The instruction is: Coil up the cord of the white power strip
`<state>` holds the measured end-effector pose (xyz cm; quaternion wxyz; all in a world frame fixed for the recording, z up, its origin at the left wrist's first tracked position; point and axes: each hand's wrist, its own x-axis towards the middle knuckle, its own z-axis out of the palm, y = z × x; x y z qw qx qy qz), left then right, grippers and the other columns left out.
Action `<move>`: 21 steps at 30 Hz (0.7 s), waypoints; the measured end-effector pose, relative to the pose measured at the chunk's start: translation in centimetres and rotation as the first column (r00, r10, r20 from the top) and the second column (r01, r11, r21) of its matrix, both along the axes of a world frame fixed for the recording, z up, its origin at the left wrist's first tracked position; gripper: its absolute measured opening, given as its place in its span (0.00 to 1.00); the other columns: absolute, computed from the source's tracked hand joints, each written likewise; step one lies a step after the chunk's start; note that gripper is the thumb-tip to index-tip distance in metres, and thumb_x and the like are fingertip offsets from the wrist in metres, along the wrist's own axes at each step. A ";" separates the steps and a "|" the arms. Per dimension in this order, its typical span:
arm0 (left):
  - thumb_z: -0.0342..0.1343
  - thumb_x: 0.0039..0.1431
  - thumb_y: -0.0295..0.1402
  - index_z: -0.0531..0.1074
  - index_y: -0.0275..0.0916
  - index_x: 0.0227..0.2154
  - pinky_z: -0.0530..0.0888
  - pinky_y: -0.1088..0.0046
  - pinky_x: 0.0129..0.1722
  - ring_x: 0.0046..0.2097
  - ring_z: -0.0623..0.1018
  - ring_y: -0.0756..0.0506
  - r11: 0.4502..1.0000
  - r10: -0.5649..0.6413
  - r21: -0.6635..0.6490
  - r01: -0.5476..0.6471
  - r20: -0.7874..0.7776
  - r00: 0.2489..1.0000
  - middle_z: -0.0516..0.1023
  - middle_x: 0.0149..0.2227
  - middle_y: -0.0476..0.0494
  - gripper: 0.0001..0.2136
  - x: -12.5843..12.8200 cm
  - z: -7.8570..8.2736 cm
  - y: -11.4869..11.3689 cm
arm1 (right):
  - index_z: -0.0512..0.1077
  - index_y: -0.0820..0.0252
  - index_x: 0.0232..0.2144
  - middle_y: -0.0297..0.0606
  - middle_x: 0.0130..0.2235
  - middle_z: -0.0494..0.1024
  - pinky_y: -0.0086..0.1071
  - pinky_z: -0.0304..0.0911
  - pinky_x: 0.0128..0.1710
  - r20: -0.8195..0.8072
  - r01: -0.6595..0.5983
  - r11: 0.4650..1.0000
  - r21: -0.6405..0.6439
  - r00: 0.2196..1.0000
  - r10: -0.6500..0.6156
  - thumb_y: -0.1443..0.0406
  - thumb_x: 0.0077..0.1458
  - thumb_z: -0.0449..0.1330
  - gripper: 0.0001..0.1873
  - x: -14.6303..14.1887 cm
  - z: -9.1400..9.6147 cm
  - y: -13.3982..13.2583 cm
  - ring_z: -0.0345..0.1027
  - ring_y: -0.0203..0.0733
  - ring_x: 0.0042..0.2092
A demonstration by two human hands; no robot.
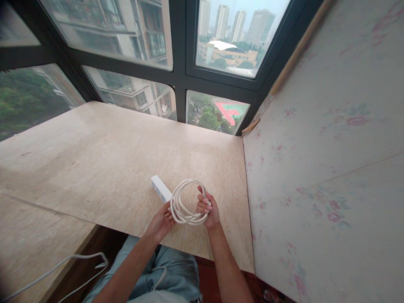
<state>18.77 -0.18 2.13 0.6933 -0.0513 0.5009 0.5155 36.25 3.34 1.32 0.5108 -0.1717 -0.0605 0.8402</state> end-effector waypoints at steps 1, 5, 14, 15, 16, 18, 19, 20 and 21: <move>0.57 0.59 0.30 0.69 0.32 0.34 0.75 0.75 0.23 0.23 0.76 0.50 1.000 -0.007 0.021 0.008 -0.026 1.000 0.75 0.26 0.44 0.05 0.0 -0.1 0.1 | 0.69 0.66 0.48 0.20 0.21 0.61 0.14 0.48 0.14 0.010 -0.041 0.999 0.007 0.999 0.041 0.65 0.55 0.58 0.18 0.4 -0.2 0.0 0.47 0.21 0.15; 0.63 0.53 0.33 0.66 0.35 0.39 0.74 0.74 0.20 0.20 0.76 0.49 0.998 -0.038 0.048 0.048 -0.195 0.980 0.76 0.26 0.46 0.14 0.1 -0.7 0.5 | 0.70 0.62 0.47 0.22 0.22 0.64 0.16 0.50 0.14 0.101 -0.168 0.985 0.043 0.982 0.163 0.65 0.55 0.58 0.16 2.0 -1.2 0.2 0.45 0.22 0.15; 0.67 0.47 0.40 0.67 0.38 0.40 0.77 0.70 0.25 0.22 0.76 0.50 0.960 -0.253 0.047 0.274 -0.265 0.931 0.77 0.32 0.45 0.21 0.5 -1.5 1.7 | 0.72 0.62 0.45 0.30 0.26 0.74 0.25 0.63 0.17 0.444 -0.168 0.985 0.048 0.887 0.130 0.62 0.55 0.58 0.16 4.8 -1.4 1.0 0.59 0.27 0.16; 0.67 0.47 0.40 0.67 0.38 0.40 0.77 0.70 0.25 0.22 0.76 0.50 0.957 -0.266 0.040 0.287 -0.276 0.924 0.77 0.32 0.45 0.21 0.6 -1.4 1.9 | 0.72 0.62 0.45 0.31 0.26 0.75 0.27 0.65 0.19 0.485 -0.159 0.986 0.042 0.866 0.120 0.61 0.55 0.59 0.16 5.0 -1.2 0.9 0.62 0.29 0.17; 0.67 0.48 0.41 0.67 0.38 0.41 0.77 0.70 0.25 0.22 0.76 0.50 0.954 -0.277 0.029 0.299 -0.296 0.914 0.77 0.32 0.45 0.21 0.7 -1.4 2.2 | 0.72 0.62 0.45 0.32 0.26 0.75 0.27 0.66 0.20 0.516 -0.151 0.988 0.030 0.849 0.115 0.61 0.55 0.59 0.17 5.2 -1.1 0.9 0.66 0.31 0.19; 0.67 0.48 0.41 0.67 0.37 0.41 0.77 0.70 0.25 0.23 0.77 0.49 0.945 -0.302 0.011 0.326 -0.352 0.886 0.77 0.32 0.44 0.22 1.0 -1.1 2.8 | 0.72 0.62 0.46 0.34 0.27 0.77 0.28 0.68 0.21 0.557 -0.138 0.990 0.003 0.823 0.113 0.61 0.54 0.60 0.17 5.7 -0.9 1.0 0.70 0.35 0.23; 0.67 0.48 0.42 0.67 0.37 0.42 0.77 0.70 0.24 0.23 0.77 0.49 0.939 -0.313 0.011 0.343 -0.382 0.869 0.78 0.33 0.43 0.22 1.2 -1.0 3.1 | 0.72 0.62 0.46 0.35 0.28 0.77 0.28 0.68 0.22 0.576 -0.131 0.991 -0.004 0.810 0.109 0.61 0.54 0.60 0.18 5.9 -0.8 1.0 0.71 0.36 0.25; 0.66 0.48 0.42 0.67 0.37 0.43 0.77 0.70 0.24 0.24 0.78 0.48 0.933 -0.323 0.015 0.361 -0.411 0.852 0.78 0.34 0.42 0.23 1.5 -1.0 3.6 | 0.72 0.62 0.46 0.36 0.30 0.78 0.28 0.68 0.22 0.600 -0.121 0.993 -0.003 0.794 0.099 0.61 0.54 0.60 0.18 6.1 -0.8 1.1 0.72 0.36 0.27; 0.66 0.48 0.42 0.67 0.37 0.43 0.77 0.70 0.24 0.25 0.78 0.47 0.926 -0.331 0.021 0.377 -0.438 0.836 0.78 0.35 0.40 0.23 1.7 -0.9 4.0 | 0.72 0.63 0.46 0.38 0.31 0.79 0.27 0.68 0.23 0.628 -0.106 0.994 0.005 0.774 0.080 0.61 0.53 0.61 0.18 6.3 -0.7 1.2 0.72 0.37 0.28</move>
